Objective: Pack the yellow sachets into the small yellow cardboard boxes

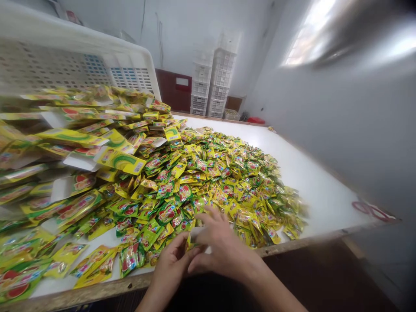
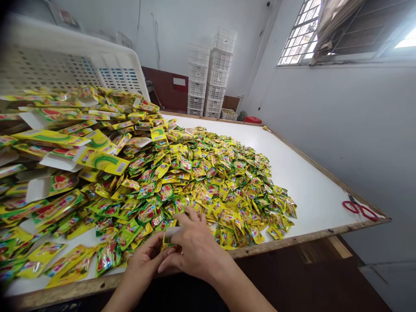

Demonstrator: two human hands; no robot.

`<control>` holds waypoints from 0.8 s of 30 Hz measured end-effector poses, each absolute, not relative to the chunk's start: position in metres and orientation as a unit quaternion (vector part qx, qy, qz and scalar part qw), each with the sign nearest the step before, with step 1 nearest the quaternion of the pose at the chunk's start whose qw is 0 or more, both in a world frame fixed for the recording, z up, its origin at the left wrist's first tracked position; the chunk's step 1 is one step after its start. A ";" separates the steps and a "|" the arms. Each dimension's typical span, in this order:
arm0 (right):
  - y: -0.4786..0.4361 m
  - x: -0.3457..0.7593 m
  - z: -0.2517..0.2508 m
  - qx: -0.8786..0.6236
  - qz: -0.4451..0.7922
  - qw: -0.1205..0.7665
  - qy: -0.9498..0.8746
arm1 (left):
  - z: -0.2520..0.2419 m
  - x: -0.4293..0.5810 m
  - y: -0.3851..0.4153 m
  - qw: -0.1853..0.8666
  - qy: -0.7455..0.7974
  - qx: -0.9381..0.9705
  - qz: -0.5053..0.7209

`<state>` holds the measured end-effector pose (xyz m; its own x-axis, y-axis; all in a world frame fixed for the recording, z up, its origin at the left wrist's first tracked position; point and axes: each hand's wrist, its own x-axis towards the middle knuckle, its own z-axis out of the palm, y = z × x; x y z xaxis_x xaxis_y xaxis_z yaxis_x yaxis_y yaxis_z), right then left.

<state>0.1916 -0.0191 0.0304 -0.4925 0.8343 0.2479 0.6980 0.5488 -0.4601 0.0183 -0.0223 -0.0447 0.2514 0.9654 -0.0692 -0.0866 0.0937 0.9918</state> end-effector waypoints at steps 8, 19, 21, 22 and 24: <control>-0.029 0.200 -0.013 -0.497 0.459 0.481 -0.557 | -0.049 0.013 -0.026 0.629 0.461 0.440 0.445; -0.027 0.183 -0.021 -0.449 0.648 0.491 -0.371 | -0.011 0.012 -0.025 0.644 0.470 0.455 0.395; -0.025 0.185 -0.018 -0.443 0.597 0.513 -0.429 | -0.021 0.010 -0.023 0.594 0.499 0.463 0.429; -0.024 0.185 -0.019 -0.439 0.578 0.519 -0.451 | -0.027 0.009 -0.022 0.563 0.508 0.482 0.439; -0.023 0.186 -0.023 -0.444 0.559 0.526 -0.463 | -0.038 0.007 -0.020 0.502 0.517 0.533 0.443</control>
